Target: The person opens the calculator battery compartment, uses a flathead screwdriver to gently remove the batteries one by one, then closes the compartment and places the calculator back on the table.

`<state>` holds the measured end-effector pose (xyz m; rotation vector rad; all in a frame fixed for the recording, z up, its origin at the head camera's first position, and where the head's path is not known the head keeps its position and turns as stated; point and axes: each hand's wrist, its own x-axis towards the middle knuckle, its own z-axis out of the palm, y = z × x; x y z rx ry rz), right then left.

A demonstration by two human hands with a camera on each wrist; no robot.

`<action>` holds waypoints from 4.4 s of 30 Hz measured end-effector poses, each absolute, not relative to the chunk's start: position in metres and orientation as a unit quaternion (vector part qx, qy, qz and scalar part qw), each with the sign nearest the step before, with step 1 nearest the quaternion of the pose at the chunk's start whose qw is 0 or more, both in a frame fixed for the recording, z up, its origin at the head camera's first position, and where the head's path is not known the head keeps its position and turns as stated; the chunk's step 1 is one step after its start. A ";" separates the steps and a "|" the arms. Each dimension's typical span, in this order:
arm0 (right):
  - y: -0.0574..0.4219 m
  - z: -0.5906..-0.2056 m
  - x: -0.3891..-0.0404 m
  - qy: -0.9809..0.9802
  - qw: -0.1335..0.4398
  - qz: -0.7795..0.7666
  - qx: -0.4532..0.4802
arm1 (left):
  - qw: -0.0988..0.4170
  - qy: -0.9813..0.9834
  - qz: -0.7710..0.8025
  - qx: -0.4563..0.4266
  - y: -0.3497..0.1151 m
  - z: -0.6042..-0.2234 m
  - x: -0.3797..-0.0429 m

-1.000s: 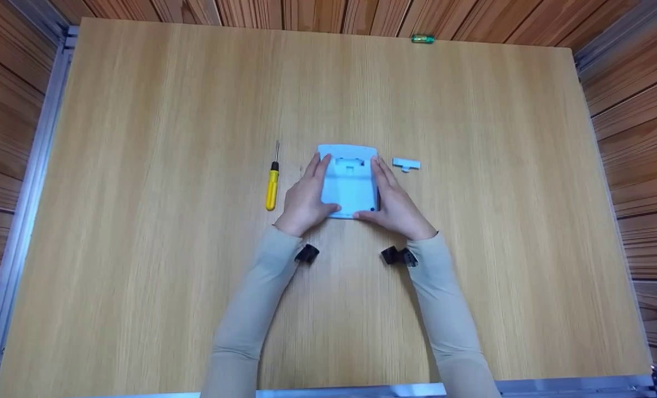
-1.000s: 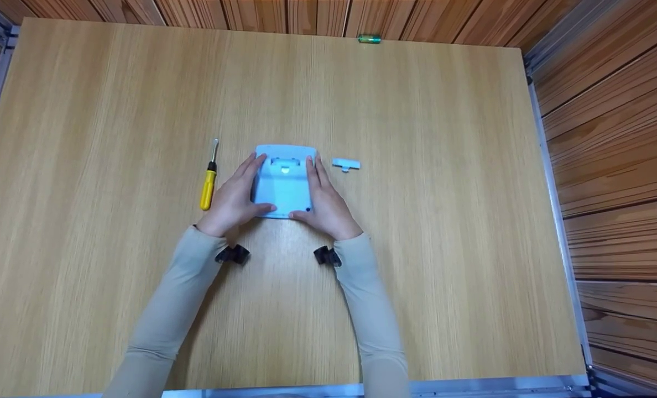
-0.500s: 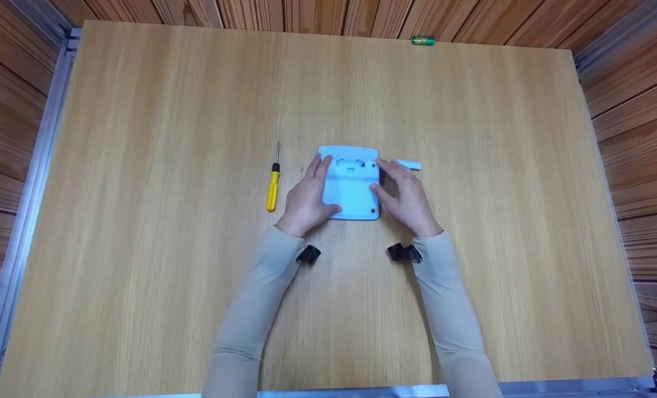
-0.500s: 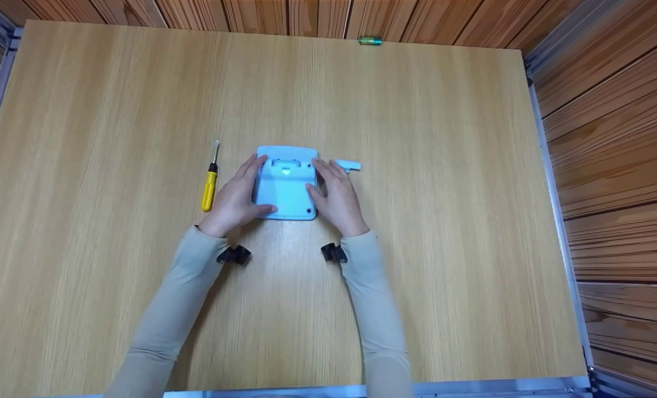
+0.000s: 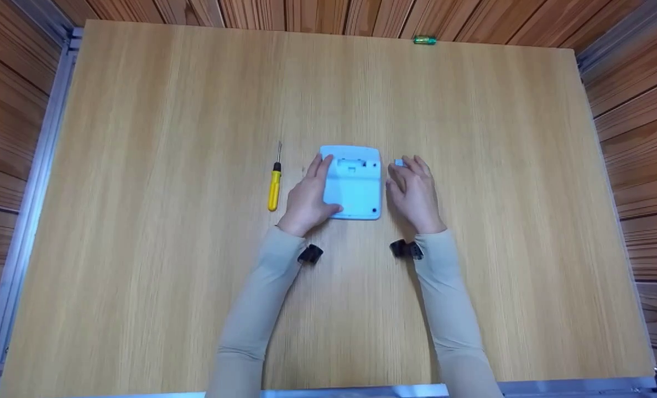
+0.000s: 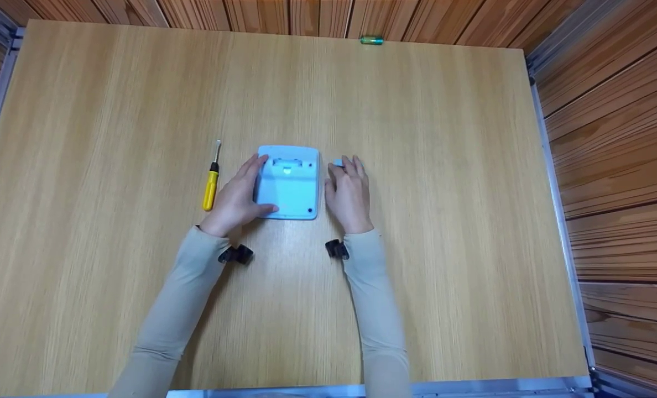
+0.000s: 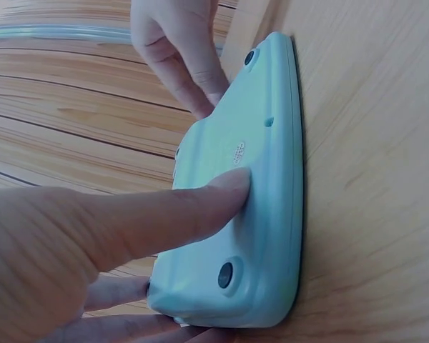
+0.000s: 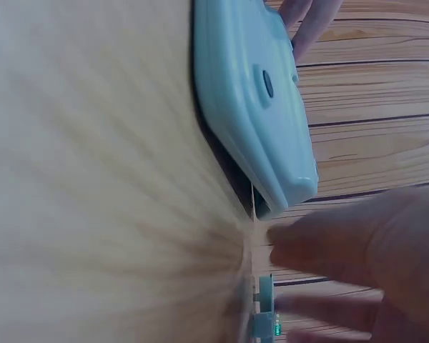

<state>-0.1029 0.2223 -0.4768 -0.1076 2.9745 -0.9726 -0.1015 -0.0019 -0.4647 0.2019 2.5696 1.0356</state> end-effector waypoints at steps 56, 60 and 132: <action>0.222 -0.457 -0.122 0.940 0.003 -0.336 -0.055 | 0.173 0.908 0.376 0.069 -0.001 -0.466 -0.101; 0.217 -0.454 -0.122 0.939 -0.001 -0.336 -0.071 | 0.169 0.909 0.373 0.074 -0.001 -0.467 -0.101; 0.169 -0.456 -0.132 0.917 0.057 -0.343 -0.195 | 0.180 0.917 0.347 0.074 -0.002 -0.466 -0.102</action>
